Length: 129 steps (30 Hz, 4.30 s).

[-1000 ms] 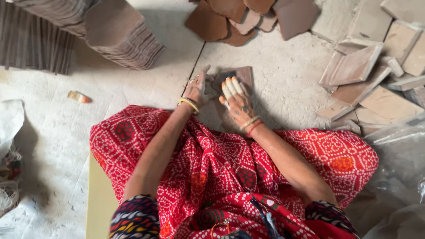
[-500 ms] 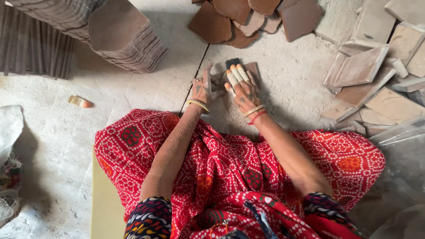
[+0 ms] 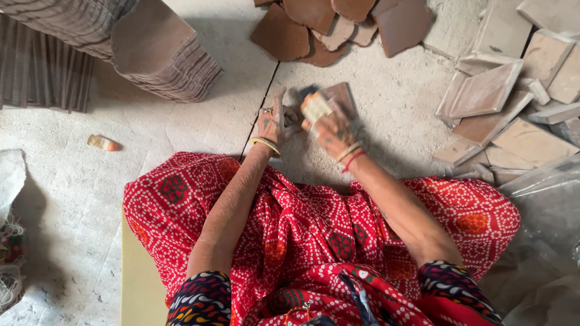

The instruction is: The person sits cross-legged on the floor and smooths the edges of small clay pieces using a sanding block. They pick up each piece, rub its edges against the block, and place it back down, repeating the process for several items.

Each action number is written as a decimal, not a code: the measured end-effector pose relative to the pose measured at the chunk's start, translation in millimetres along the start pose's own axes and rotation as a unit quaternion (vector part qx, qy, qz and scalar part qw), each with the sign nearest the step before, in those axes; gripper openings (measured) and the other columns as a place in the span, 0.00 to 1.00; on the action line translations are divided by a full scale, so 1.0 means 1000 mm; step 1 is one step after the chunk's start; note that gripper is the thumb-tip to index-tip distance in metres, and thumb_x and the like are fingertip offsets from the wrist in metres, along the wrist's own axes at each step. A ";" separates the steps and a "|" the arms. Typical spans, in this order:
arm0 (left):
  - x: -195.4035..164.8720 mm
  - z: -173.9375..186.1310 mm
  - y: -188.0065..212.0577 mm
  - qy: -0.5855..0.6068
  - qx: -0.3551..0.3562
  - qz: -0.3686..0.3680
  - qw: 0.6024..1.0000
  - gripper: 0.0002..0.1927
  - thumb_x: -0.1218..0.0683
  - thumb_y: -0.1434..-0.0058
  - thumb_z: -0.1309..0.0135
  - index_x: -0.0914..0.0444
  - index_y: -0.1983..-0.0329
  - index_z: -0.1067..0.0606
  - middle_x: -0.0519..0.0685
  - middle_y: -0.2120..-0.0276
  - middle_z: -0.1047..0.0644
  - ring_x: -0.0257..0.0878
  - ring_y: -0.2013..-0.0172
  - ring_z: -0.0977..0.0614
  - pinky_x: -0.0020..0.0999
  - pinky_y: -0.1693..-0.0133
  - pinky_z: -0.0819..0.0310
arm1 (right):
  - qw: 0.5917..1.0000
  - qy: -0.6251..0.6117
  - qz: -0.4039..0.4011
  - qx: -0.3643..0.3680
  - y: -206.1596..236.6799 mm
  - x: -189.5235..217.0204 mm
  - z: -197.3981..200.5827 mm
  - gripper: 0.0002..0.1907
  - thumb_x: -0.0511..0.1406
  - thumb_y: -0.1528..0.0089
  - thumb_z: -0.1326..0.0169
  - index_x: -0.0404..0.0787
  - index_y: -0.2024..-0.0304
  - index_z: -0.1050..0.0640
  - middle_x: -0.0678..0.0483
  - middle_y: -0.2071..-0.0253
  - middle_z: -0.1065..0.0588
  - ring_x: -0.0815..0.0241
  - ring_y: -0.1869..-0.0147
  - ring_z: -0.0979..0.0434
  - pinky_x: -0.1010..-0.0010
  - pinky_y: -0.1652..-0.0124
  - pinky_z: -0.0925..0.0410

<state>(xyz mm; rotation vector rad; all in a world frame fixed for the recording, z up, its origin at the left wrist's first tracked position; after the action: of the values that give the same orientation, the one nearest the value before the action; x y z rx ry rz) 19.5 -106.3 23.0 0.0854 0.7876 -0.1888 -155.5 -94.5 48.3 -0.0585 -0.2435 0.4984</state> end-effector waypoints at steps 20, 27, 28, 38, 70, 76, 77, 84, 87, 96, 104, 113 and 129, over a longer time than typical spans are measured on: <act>-0.044 -0.021 -0.019 -0.067 0.051 -0.006 0.996 0.79 0.44 0.67 0.21 0.57 0.23 0.65 0.50 0.29 0.36 0.57 0.32 0.37 0.66 0.39 0.50 | 0.995 0.014 0.033 -0.095 0.012 -0.032 0.017 0.23 0.39 0.26 0.55 0.32 0.35 0.25 0.39 0.30 0.32 0.45 0.22 0.39 0.54 0.25 0.49; -0.059 -0.027 -0.014 -0.084 0.049 -0.021 0.995 0.80 0.43 0.70 0.20 0.55 0.24 0.65 0.53 0.30 0.38 0.57 0.32 0.39 0.66 0.38 0.54 | 0.999 0.000 0.005 -0.040 0.020 -0.034 0.024 0.21 0.38 0.27 0.56 0.35 0.36 0.27 0.42 0.28 0.35 0.48 0.21 0.42 0.52 0.25 0.54; -0.063 -0.029 -0.014 -0.086 0.045 -0.024 0.995 0.80 0.44 0.71 0.20 0.55 0.24 0.64 0.53 0.30 0.38 0.57 0.32 0.40 0.67 0.38 0.56 | 0.999 0.004 -0.030 -0.034 0.020 -0.038 0.025 0.20 0.38 0.26 0.56 0.33 0.36 0.28 0.42 0.28 0.35 0.48 0.21 0.42 0.51 0.25 0.54; -0.091 -0.011 -0.002 -0.125 0.041 -0.004 0.991 0.73 0.43 0.68 0.25 0.57 0.24 0.58 0.57 0.36 0.32 0.55 0.35 0.35 0.58 0.34 0.54 | 0.995 0.083 -0.062 -0.010 0.036 -0.029 0.048 0.22 0.37 0.30 0.56 0.38 0.34 0.29 0.43 0.25 0.37 0.48 0.20 0.44 0.56 0.24 0.55; -0.050 -0.018 0.026 -0.171 0.042 0.091 0.980 0.61 0.24 0.64 0.33 0.58 0.31 0.39 0.58 0.38 0.35 0.55 0.35 0.37 0.57 0.33 0.59 | 0.967 0.136 -0.064 0.205 0.044 -0.018 0.031 0.12 0.36 0.24 0.51 0.39 0.43 0.21 0.46 0.31 0.28 0.53 0.24 0.32 0.62 0.23 0.42; -0.041 -0.021 0.035 -0.198 0.076 0.054 0.976 0.60 0.28 0.63 0.30 0.60 0.32 0.38 0.58 0.38 0.34 0.55 0.36 0.37 0.56 0.32 0.62 | 0.983 0.055 0.127 -0.119 0.056 0.002 0.040 0.22 0.31 0.34 0.49 0.41 0.36 0.26 0.45 0.33 0.27 0.51 0.27 0.32 0.56 0.27 0.48; -0.041 -0.021 0.037 -0.186 0.066 0.047 0.979 0.56 0.29 0.60 0.31 0.58 0.32 0.37 0.57 0.38 0.33 0.54 0.36 0.36 0.56 0.31 0.60 | 0.993 0.060 0.077 -0.068 0.057 0.001 0.034 0.22 0.31 0.33 0.50 0.40 0.35 0.26 0.46 0.34 0.27 0.52 0.26 0.32 0.55 0.25 0.48; -0.049 -0.013 0.040 -0.174 0.030 0.073 0.982 0.45 0.34 0.56 0.30 0.49 0.36 0.32 0.55 0.39 0.32 0.53 0.37 0.34 0.58 0.35 0.53 | 0.990 0.043 0.107 -0.082 0.058 -0.002 0.042 0.23 0.31 0.35 0.52 0.39 0.37 0.25 0.45 0.31 0.29 0.51 0.25 0.36 0.56 0.27 0.48; -0.056 -0.006 0.037 -0.145 0.034 0.091 0.985 0.45 0.33 0.57 0.28 0.47 0.37 0.31 0.54 0.39 0.32 0.54 0.37 0.33 0.58 0.33 0.52 | 0.998 0.061 -0.018 0.025 0.050 -0.015 0.041 0.17 0.34 0.31 0.52 0.38 0.42 0.22 0.45 0.35 0.26 0.54 0.26 0.33 0.56 0.21 0.48; -0.057 -0.006 0.018 -0.139 0.063 0.147 0.977 0.58 0.37 0.64 0.23 0.55 0.32 0.39 0.57 0.37 0.32 0.57 0.34 0.33 0.61 0.33 0.48 | 0.986 -0.055 -0.140 0.067 0.052 -0.023 0.027 0.16 0.36 0.26 0.55 0.40 0.39 0.25 0.45 0.43 0.23 0.47 0.41 0.21 0.56 0.40 0.31; -0.088 -0.015 -0.047 -0.268 0.241 -0.069 0.930 0.82 0.38 0.72 0.21 0.52 0.21 0.64 0.53 0.22 0.53 0.60 0.30 0.47 0.63 0.38 0.54 | 0.993 0.072 0.040 -0.080 0.067 -0.018 0.042 0.20 0.36 0.32 0.52 0.40 0.39 0.27 0.49 0.33 0.28 0.53 0.29 0.29 0.56 0.32 0.35; -0.062 -0.012 0.016 -0.091 0.047 0.026 0.994 0.72 0.40 0.66 0.24 0.54 0.23 0.56 0.52 0.28 0.41 0.59 0.33 0.37 0.59 0.31 0.54 | 0.998 -0.025 0.044 -0.028 0.062 -0.019 0.038 0.20 0.36 0.30 0.51 0.39 0.36 0.26 0.46 0.36 0.28 0.50 0.31 0.30 0.55 0.26 0.45; -0.052 -0.017 0.034 -0.148 -0.090 0.082 0.981 0.72 0.48 0.63 0.25 0.54 0.20 0.59 0.57 0.25 0.50 0.59 0.27 0.46 0.58 0.29 0.59 | 0.995 -0.032 0.034 -0.091 0.037 0.001 0.045 0.21 0.31 0.32 0.52 0.32 0.37 0.27 0.39 0.32 0.32 0.42 0.25 0.38 0.52 0.30 0.45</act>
<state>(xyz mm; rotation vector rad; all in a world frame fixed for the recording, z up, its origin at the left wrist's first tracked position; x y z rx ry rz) -21.3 -63.3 48.6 -0.0480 0.4942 0.0280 -183.0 -62.0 87.9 -0.2296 -0.3508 0.5464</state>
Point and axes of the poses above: each hand's wrist, its own y-axis away from the middle knuckle, its own z-axis out of the back of the hand, x = y × z, the point moved 3 cm from there along -y, towards the middle knuckle
